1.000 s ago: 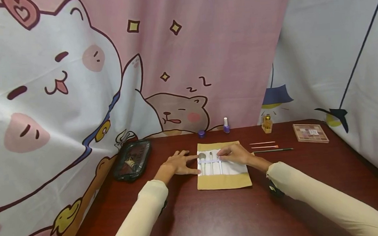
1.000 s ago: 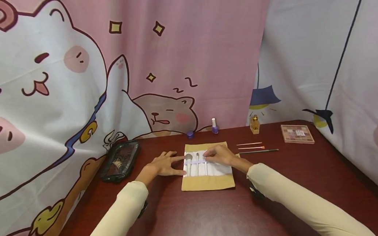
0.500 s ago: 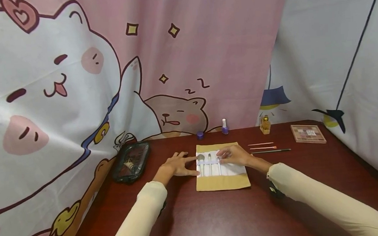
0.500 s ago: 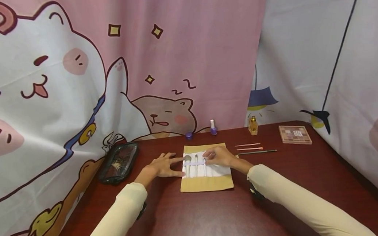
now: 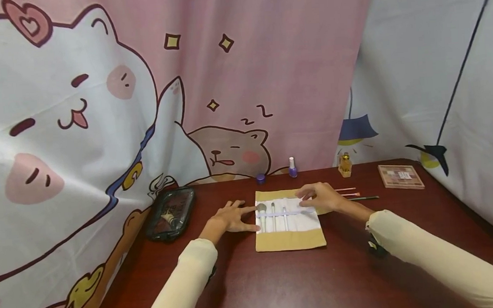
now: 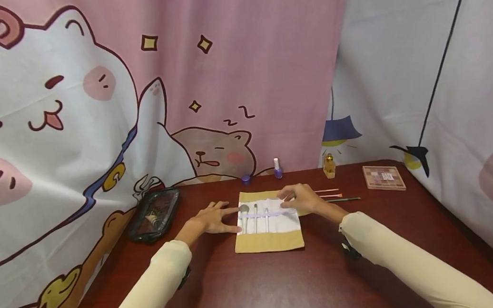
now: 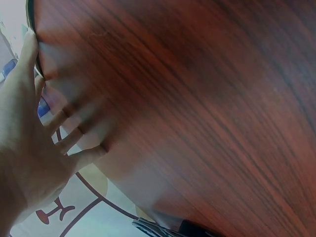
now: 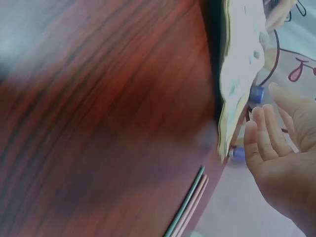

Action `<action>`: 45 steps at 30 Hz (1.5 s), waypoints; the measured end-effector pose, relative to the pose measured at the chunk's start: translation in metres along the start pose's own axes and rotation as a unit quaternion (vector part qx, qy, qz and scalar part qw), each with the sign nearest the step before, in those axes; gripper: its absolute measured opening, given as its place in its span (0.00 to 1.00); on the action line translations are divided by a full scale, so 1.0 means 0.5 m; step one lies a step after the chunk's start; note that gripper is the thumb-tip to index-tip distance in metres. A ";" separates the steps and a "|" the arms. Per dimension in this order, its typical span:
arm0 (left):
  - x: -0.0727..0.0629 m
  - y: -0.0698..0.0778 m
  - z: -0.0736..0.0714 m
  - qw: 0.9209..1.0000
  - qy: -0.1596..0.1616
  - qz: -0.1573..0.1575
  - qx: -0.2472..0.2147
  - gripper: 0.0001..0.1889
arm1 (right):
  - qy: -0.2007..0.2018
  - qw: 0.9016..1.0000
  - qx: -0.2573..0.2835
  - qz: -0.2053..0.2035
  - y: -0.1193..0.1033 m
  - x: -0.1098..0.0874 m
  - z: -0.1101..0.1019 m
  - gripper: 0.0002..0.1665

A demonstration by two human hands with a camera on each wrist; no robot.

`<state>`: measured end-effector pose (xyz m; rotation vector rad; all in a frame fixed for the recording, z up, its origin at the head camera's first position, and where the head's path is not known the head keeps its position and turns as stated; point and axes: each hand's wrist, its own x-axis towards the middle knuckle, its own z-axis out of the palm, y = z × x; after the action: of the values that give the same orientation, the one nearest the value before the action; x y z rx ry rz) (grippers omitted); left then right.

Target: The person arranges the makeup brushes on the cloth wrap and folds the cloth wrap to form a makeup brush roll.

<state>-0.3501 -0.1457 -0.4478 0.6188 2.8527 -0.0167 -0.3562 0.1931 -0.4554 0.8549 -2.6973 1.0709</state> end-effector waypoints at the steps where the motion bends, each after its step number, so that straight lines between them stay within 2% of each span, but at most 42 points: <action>1: 0.000 -0.001 0.000 1.000 0.000 -0.001 0.000 0.44 | 0.002 1.000 0.001 0.002 0.003 -0.003 -0.006 0.18; 18: -0.005 -0.011 -0.005 1.000 0.001 -0.002 0.003 0.44 | -0.004 0.999 0.015 0.052 0.059 -0.050 -0.095 0.20; 28: 0.001 -0.013 0.002 1.000 -0.001 0.000 0.005 0.44 | 0.014 0.997 -0.047 0.058 0.105 -0.095 -0.138 0.20; 38: 0.006 -0.005 0.004 1.000 -0.011 -0.001 0.007 0.44 | 0.029 0.997 -0.045 0.054 0.155 -0.153 -0.191 0.18; 41: 0.004 -0.002 0.003 1.000 -0.012 -0.001 0.001 0.44 | 0.029 0.996 -0.053 0.064 0.165 -0.166 -0.206 0.17; 45: 0.002 -0.001 0.002 1.000 -0.014 -0.003 -0.005 0.44 | 0.027 0.992 -0.094 0.084 0.178 -0.177 -0.221 0.17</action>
<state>-0.3513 -0.1457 -0.4488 0.6038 2.8270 -0.0130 -0.3413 0.3595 -0.4530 0.5689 -2.8090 0.8348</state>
